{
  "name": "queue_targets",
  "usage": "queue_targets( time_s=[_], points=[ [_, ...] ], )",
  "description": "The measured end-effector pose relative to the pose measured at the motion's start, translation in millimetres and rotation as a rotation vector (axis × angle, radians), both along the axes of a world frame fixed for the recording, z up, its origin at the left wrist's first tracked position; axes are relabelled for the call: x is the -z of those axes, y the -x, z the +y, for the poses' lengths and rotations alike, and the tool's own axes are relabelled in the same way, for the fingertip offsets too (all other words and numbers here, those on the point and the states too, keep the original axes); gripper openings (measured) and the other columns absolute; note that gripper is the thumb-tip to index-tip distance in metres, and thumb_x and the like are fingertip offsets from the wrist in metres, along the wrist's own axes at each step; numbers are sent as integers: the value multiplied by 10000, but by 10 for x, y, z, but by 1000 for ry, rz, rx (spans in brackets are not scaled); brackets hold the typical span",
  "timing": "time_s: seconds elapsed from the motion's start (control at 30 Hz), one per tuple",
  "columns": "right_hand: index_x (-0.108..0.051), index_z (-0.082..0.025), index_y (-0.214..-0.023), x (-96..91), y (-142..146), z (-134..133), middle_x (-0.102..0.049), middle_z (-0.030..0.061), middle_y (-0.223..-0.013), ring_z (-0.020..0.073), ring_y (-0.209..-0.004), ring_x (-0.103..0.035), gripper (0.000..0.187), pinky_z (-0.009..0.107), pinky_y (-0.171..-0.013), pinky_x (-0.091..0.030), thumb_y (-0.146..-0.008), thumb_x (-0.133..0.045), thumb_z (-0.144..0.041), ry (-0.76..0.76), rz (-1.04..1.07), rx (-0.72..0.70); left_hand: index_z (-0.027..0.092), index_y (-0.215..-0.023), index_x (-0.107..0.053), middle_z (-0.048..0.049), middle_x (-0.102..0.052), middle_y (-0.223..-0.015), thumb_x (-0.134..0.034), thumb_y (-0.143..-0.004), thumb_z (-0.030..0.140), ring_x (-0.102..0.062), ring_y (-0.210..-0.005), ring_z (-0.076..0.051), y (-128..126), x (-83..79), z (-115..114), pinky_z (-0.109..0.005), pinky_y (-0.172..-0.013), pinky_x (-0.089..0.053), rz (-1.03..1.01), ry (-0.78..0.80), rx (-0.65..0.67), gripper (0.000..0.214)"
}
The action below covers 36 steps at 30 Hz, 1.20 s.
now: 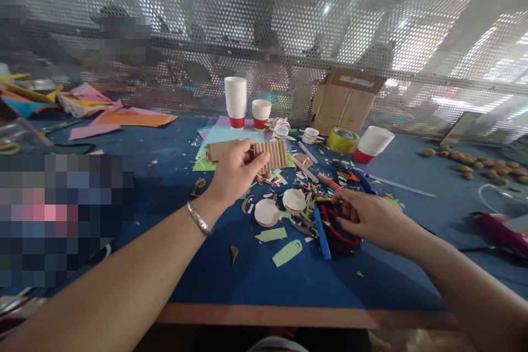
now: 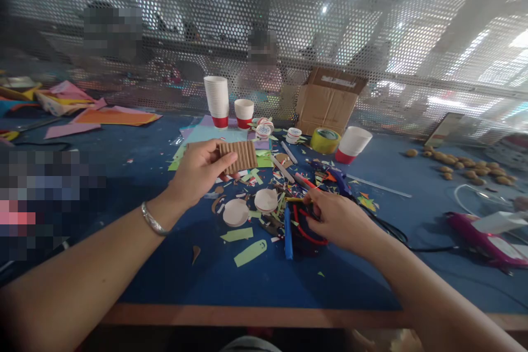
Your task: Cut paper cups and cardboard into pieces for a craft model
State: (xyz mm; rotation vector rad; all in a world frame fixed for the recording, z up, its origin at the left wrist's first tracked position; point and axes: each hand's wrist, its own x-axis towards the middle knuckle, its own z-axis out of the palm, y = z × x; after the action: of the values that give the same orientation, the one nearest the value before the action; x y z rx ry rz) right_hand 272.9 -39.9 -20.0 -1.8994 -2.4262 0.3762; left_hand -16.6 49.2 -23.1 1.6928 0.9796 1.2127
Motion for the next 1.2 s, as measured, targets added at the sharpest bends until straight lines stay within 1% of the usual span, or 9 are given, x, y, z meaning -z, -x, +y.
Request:
queue_targets(
  time_s=[0.17,0.3,0.47,0.53,0.6,0.67,0.77,0.87,1.2],
  points=[
    [-566,-197,-1113,18,-64,19,-567,-51,-662,150,-580,-552,342,264,-543,-381,-772,-574,-222,33,107,31,187,-1021,-546,-47,-710,-907,-679,-864,237,-737,-661,-159,-28,-24,-26,-212,-502,-539,-116,204,61,212],
    [-547,-195,-1136,51,-192,41,-568,-45,-704,140,-598,-557,365,260,-551,-418,-774,-583,-223,123,373,111,196,-994,-527,-68,-724,-939,-687,-856,268,-749,-723,-179,-44,-23,-47,-233,-557,-563,-177,304,143,223],
    [-566,-188,-1159,-24,-200,0,-630,10,-825,147,-666,-595,464,248,-548,-440,-748,-730,-328,238,756,259,181,-937,-564,-65,-725,-853,-710,-820,230,-726,-750,-173,-67,-42,-71,-234,-575,-559,-209,354,112,194],
    [-548,-212,-1187,-57,-159,-42,-600,-23,-751,109,-561,-514,536,220,-474,-370,-743,-793,-388,266,885,334,180,-951,-577,-67,-725,-869,-703,-828,216,-724,-745,-170,-77,-68,-91,-231,-563,-552,-219,387,116,180],
    [-562,-223,-1091,-74,-113,-75,-510,-65,-607,82,-468,-381,452,212,-425,-271,-770,-799,-435,293,1004,361,181,-977,-576,-70,-725,-889,-687,-846,207,-727,-738,-170,-88,-97,-117,-233,-554,-546,-230,431,129,173],
    [-567,-216,-932,-78,-71,-84,-443,-70,-533,79,-449,-323,329,228,-420,-235,-828,-755,-465,327,1103,331,179,-990,-564,-74,-730,-905,-676,-856,195,-731,-731,-171,-103,-120,-143,-239,-557,-546,-250,472,146,175],
    [-547,-203,-818,-80,-4,-53,-542,-19,-642,75,-464,-381,321,243,-437,-286,-880,-702,-478,378,1216,242,168,-989,-557,-83,-735,-900,-682,-854,184,-735,-742,-177,-126,-129,-164,-241,-573,-547,-296,510,167,185],
    [-539,-208,-876,-85,75,-2,-622,9,-791,70,-484,-435,338,236,-455,-329,-877,-696,-508,411,1301,166,158,-999,-576,-79,-731,-889,-709,-838,178,-729,-760,-170,-139,-116,-163,-234,-596,-551,-330,517,167,210],
    [-594,-239,-1115,-52,257,130,-673,58,-965,114,-590,-546,453,240,-525,-424,-835,-713,-574,415,1355,6,165,-944,-627,-70,-745,-905,-735,-824,199,-727,-723,-155,-141,-84,-138,-240,-606,-563,-461,483,140,165]
  ],
)
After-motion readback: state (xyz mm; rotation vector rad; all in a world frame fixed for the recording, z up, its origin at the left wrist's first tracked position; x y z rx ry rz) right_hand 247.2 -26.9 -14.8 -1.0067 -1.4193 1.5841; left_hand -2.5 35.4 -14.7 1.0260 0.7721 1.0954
